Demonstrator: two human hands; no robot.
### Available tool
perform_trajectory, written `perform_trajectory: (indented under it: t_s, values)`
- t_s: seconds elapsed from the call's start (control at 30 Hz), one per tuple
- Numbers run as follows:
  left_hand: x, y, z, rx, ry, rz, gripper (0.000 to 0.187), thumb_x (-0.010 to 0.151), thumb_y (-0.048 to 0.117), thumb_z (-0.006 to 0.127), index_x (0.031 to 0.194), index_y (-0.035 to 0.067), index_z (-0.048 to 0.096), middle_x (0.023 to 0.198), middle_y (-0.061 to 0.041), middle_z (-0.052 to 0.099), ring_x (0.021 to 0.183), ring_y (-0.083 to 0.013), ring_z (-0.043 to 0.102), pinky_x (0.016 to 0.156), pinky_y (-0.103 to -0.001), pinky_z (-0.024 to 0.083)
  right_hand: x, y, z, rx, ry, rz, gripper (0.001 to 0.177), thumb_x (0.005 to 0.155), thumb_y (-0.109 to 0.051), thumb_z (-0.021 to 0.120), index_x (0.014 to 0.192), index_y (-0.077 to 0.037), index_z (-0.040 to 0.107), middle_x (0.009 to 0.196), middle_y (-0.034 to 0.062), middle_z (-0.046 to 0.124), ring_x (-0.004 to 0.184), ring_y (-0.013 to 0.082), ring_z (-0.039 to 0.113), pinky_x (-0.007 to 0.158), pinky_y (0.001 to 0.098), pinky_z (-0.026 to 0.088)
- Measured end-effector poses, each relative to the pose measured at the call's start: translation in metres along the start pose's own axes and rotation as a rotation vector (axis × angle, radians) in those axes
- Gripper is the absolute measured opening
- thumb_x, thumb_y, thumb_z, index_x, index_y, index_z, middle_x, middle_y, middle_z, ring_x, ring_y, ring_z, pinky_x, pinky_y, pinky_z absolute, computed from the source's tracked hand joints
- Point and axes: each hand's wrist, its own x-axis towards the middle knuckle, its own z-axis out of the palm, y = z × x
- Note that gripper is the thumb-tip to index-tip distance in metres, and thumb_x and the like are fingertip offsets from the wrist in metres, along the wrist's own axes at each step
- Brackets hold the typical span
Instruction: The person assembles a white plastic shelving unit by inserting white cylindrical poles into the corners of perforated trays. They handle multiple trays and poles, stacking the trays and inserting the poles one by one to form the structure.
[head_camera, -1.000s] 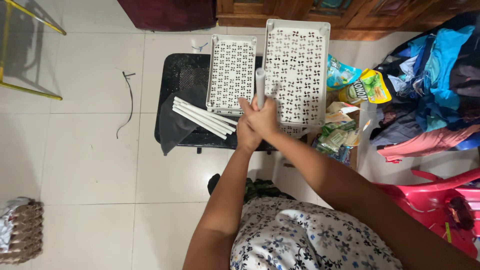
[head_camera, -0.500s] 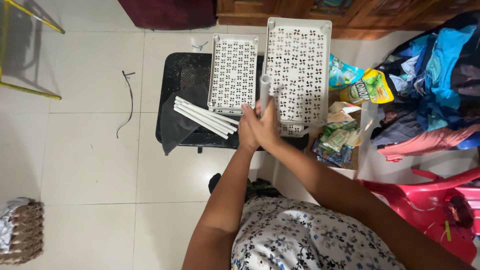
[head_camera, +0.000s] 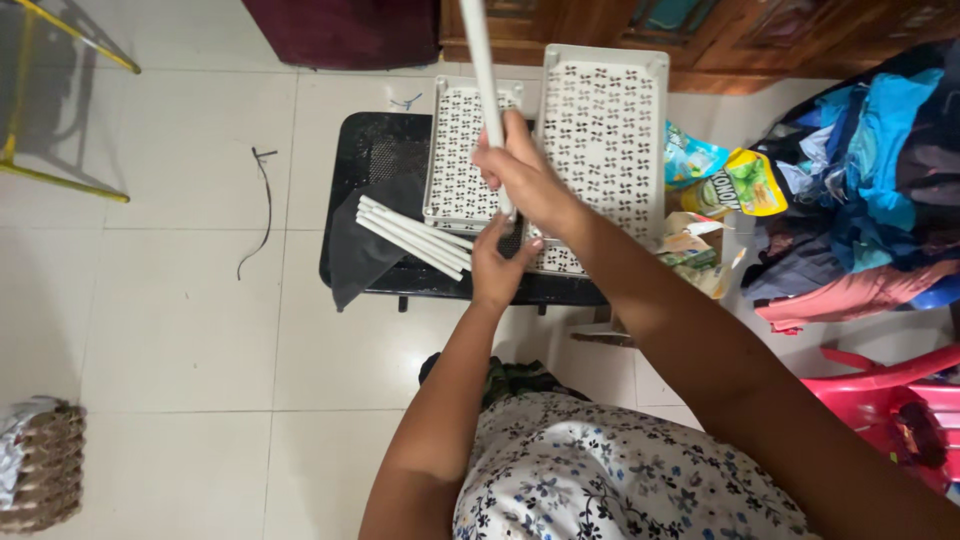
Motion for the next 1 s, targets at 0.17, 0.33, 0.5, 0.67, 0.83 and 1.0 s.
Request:
perform_trajectory:
  t_s: [0.17,0.33,0.5,0.67,0.83,1.0]
  values:
    - [-0.024,-0.051,-0.06,-0.124,0.206,-0.464,0.057,0.091,0.027,0.074,0.141,0.003,0.061,0.125,-0.019,0.071,0.112,-0.0267,0.067,0.099,-0.035,0.051,-0.008,0.085,0.027,-0.406,-0.076,0.005,0.02,0.105,-0.008,0.052,0.124,-0.003,0.048,0.107,0.0066,0.053,0.092,0.0189,0.056,0.08,0.0328,0.051]
    - [-0.045,-0.114,-0.118,-0.003,0.301,-0.559,0.051,0.095,0.025,0.071,0.139,0.002,0.06,0.132,-0.018,0.068,0.116,-0.0257,0.064,0.099,-0.036,0.049,-0.014,0.167,0.051,-0.782,0.031,-0.215,0.022,0.09,0.001,0.065,0.111,-0.001,0.063,0.107,0.0163,0.062,0.103,0.0384,0.059,0.092,0.0459,0.047]
    - [-0.04,-0.147,-0.146,-0.041,0.249,-0.605,0.054,0.096,0.026,0.07,0.142,0.002,0.056,0.132,-0.019,0.066,0.117,-0.0265,0.063,0.098,-0.037,0.05,-0.017,0.223,0.068,-0.812,0.101,-0.048,0.021,0.086,0.002,0.069,0.106,-0.005,0.068,0.105,0.017,0.066,0.103,0.039,0.06,0.089,0.0467,0.048]
    - [-0.018,-0.166,-0.158,-0.014,0.155,-0.701,0.057,0.094,0.029,0.069,0.144,0.004,0.056,0.123,-0.019,0.072,0.11,-0.0289,0.07,0.095,-0.036,0.053,-0.001,0.288,0.089,-0.731,0.175,-0.143,0.029,0.088,0.01,0.063,0.113,-0.003,0.068,0.109,0.0206,0.064,0.103,0.0432,0.06,0.088,0.0493,0.049]
    - [-0.028,-0.193,-0.164,0.007,0.115,-0.719,0.056,0.095,0.031,0.068,0.143,0.004,0.056,0.131,-0.018,0.068,0.12,-0.0277,0.065,0.101,-0.036,0.049,0.009,0.348,0.097,-0.818,0.257,-0.007,0.034,0.084,0.01,0.065,0.112,-0.007,0.072,0.104,0.02,0.066,0.101,0.0418,0.062,0.09,0.0484,0.051]
    - [-0.034,-0.198,-0.172,0.06,0.029,-0.789,0.056,0.096,0.032,0.065,0.145,0.005,0.054,0.139,-0.017,0.063,0.127,-0.0299,0.059,0.104,-0.038,0.046,0.015,0.355,0.101,-0.942,0.294,0.002,0.036,0.079,0.009,0.07,0.112,-0.005,0.071,0.108,0.0217,0.064,0.105,0.0441,0.059,0.092,0.05,0.049]
